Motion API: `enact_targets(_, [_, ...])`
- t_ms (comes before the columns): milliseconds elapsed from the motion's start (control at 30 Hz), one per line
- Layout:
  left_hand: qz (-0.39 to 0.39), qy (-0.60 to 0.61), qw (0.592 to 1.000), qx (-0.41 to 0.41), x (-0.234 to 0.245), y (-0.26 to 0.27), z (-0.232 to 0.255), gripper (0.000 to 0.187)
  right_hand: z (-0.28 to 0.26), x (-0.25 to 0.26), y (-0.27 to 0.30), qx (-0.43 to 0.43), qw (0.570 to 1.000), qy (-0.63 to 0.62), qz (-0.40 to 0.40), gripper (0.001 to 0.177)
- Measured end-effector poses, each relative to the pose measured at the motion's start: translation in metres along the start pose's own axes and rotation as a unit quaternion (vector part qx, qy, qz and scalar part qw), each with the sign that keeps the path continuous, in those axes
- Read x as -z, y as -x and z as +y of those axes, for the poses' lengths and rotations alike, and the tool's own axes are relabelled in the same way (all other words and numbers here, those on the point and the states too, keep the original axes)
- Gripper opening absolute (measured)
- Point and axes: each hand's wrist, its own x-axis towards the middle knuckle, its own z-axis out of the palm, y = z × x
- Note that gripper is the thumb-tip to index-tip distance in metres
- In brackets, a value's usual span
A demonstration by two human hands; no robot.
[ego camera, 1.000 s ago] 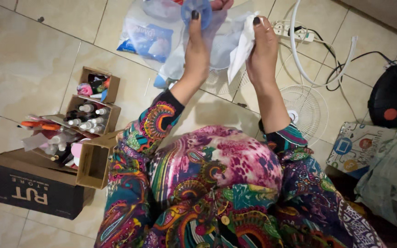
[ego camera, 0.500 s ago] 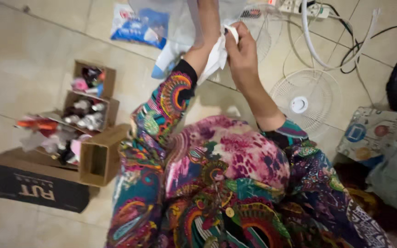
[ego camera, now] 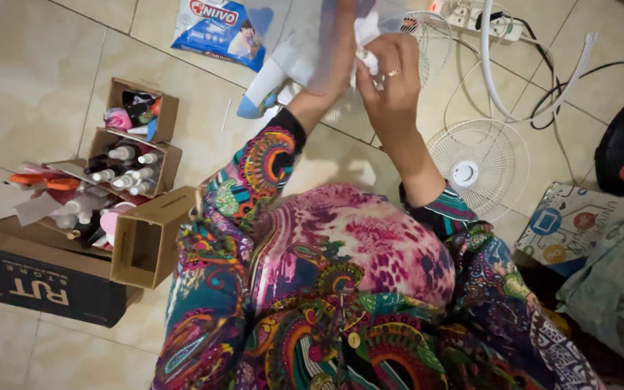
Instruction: The person disassembles a small white electric fan using a screwdriver, removes the front grille and fan blades, and wipes the fan blades and grille with a white cloth. The person then reassembles the fan.
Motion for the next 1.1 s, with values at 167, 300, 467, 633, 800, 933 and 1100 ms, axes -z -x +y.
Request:
enact_targets(167, [-0.205, 0.108, 0.972, 0.039, 0.028, 0.008, 0.034, 0.098, 0.006, 0.027, 0.000, -0.106, 0.988, -0.102, 0.036, 0.026])
enact_targets(300, [-0.275, 0.152, 0.944, 0.100, 0.042, 0.023, 0.042, 0.107, -0.004, 0.053, -0.013, -0.094, 0.985, -0.141, 0.040, 0.025])
enact_targets(467, [-0.232, 0.063, 0.953, 0.186, 0.041, 0.034, 0.035, 0.111, -0.030, 0.057, -0.040, 0.038, 0.999, -0.013, -0.024, 0.029])
enact_targets(633, [-0.116, -0.199, 0.970, 0.080, 0.039, 0.040, 0.020, 0.104, -0.033, 0.049, -0.036, 0.048, 0.996, 0.067, -0.046, 0.030])
enact_targets(800, [-0.146, -0.040, 0.984, 0.097, 0.020, 0.055, 0.035, 0.097, -0.041, 0.047, -0.029, 0.040, 0.997, 0.059, -0.015, 0.031])
enact_targets(933, [-0.124, -0.205, 0.969, 0.052, 0.006, 0.055, 0.045, 0.096, -0.046, 0.054, -0.031, -0.011, 0.999, -0.039, 0.010, 0.028])
enact_targets(1100, [-0.184, -0.130, 0.971, 0.073, 0.005, 0.060, 0.051, 0.083, -0.037, 0.049, -0.025, 0.078, 0.996, 0.050, -0.010, 0.027])
